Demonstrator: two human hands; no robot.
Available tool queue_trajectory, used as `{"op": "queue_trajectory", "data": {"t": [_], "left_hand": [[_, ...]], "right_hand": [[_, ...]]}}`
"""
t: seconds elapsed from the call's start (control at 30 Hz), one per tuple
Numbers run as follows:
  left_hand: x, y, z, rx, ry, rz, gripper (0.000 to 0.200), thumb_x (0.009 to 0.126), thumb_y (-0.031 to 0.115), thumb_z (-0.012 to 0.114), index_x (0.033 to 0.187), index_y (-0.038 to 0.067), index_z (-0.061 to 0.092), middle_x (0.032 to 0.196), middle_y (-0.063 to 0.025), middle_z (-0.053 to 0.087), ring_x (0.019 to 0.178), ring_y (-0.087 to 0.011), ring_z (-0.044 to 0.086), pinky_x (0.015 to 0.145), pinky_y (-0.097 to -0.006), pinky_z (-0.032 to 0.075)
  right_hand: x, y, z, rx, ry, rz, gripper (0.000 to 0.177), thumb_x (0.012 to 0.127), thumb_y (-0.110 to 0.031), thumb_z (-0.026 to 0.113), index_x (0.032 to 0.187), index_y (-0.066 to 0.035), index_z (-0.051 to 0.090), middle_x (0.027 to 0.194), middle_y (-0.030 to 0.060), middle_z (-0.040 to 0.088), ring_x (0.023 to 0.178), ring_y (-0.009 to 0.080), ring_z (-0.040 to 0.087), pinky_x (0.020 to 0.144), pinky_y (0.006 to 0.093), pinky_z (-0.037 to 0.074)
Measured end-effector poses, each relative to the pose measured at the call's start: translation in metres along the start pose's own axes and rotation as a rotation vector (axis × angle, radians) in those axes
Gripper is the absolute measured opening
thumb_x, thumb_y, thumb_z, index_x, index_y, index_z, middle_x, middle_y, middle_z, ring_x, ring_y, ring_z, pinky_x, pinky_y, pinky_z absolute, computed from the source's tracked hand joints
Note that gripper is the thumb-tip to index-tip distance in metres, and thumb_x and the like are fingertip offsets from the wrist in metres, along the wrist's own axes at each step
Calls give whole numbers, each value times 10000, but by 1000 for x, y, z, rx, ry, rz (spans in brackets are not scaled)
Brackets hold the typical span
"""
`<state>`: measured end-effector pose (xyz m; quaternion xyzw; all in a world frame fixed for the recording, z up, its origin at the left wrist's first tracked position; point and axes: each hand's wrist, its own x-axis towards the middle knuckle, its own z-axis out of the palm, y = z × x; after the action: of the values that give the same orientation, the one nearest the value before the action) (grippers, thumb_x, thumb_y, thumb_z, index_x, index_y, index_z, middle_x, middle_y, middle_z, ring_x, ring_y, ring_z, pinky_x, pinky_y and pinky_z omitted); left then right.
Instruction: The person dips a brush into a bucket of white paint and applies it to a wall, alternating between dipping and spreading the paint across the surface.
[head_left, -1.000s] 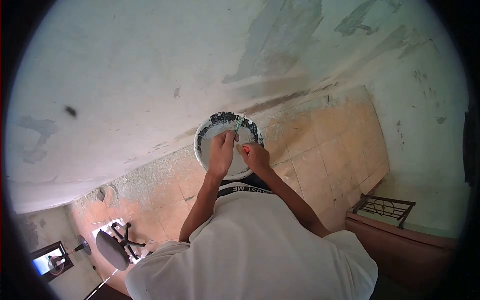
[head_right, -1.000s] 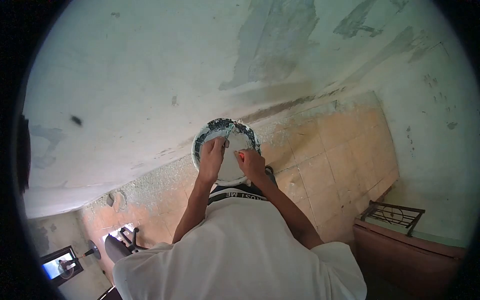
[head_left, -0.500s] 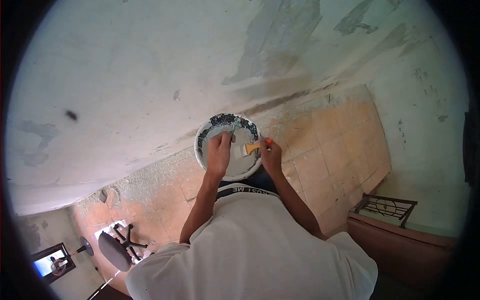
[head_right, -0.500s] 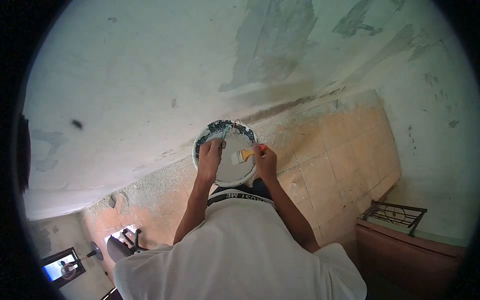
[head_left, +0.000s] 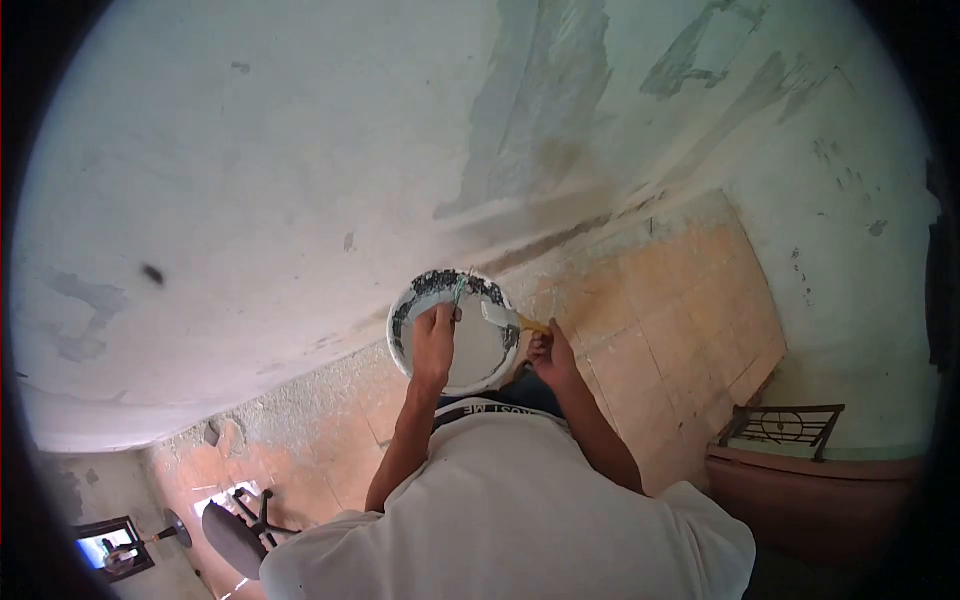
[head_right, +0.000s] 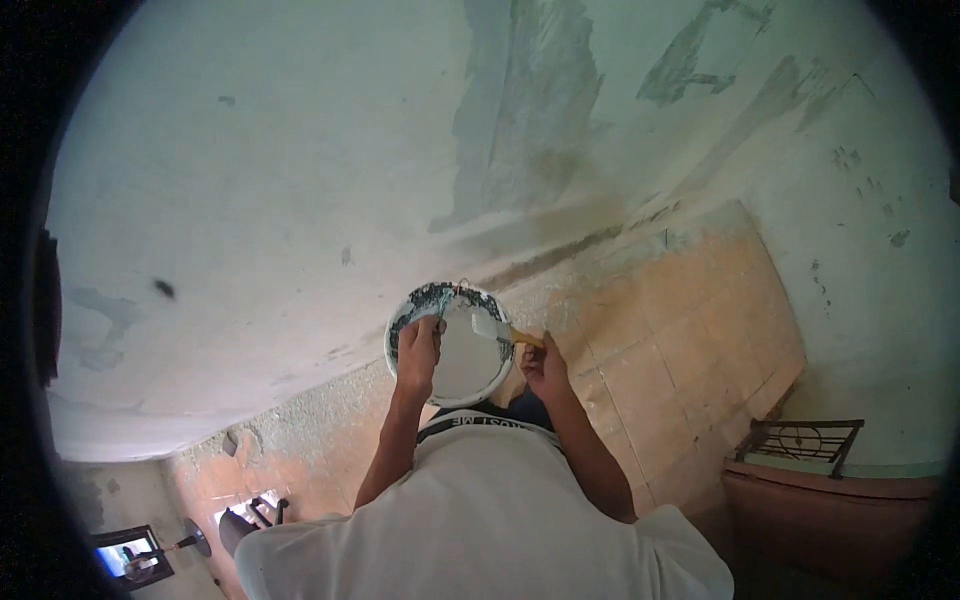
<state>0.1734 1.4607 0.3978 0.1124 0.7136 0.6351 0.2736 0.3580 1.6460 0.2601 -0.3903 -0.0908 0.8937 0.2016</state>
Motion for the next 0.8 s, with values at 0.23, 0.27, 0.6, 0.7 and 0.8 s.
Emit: {"op": "queue_trajectory", "data": {"t": [0.23, 0.27, 0.6, 0.7, 0.8], "left_hand": [[-12, 7, 13, -124, 105, 56, 357, 1072, 288, 538, 769, 116, 618, 614, 105, 386, 519, -31, 300, 474, -283, 224], [-14, 15, 14, -143, 119, 10, 375, 1062, 281, 533, 751, 85, 609, 630, 77, 423, 551, -50, 343, 504, -302, 260], [-28, 45, 67, -275, 294, 6, 317, 1068, 284, 541, 821, 109, 637, 597, 88, 389, 481, -48, 300, 454, -276, 238], [-39, 63, 87, -302, 394, -20, 324, 1071, 294, 539, 821, 108, 630, 595, 86, 389, 475, -48, 289, 452, -277, 221], [-43, 76, 110, -388, 505, -20, 334, 1079, 307, 517, 831, 114, 628, 597, 91, 376, 473, -42, 282, 447, -263, 202]], "right_hand": [[-22, -44, 50, -33, -168, 65, 298, 1108, -347, 697, 1075, -50, 706, 802, 49, 668, 694, 125, 629, 609, 240, 513], [-33, -59, 69, -54, -191, 18, 302, 1110, -342, 696, 1101, -40, 712, 824, 47, 676, 686, 125, 624, 608, 236, 511], [-175, -304, 337, -1153, -354, -1702, 292, 1065, -141, 743, 1317, 4, 752, 1004, 90, 712, 878, 203, 692, 793, 356, 559], [-220, -339, 390, -1207, -413, -2035, 338, 1008, -77, 785, 1345, -63, 768, 1029, 100, 705, 857, 240, 686, 789, 379, 569], [-222, -365, 409, -1282, -452, -2247, 414, 942, -6, 820, 1350, -52, 759, 1113, 97, 724, 969, 285, 730, 843, 383, 620]]}}
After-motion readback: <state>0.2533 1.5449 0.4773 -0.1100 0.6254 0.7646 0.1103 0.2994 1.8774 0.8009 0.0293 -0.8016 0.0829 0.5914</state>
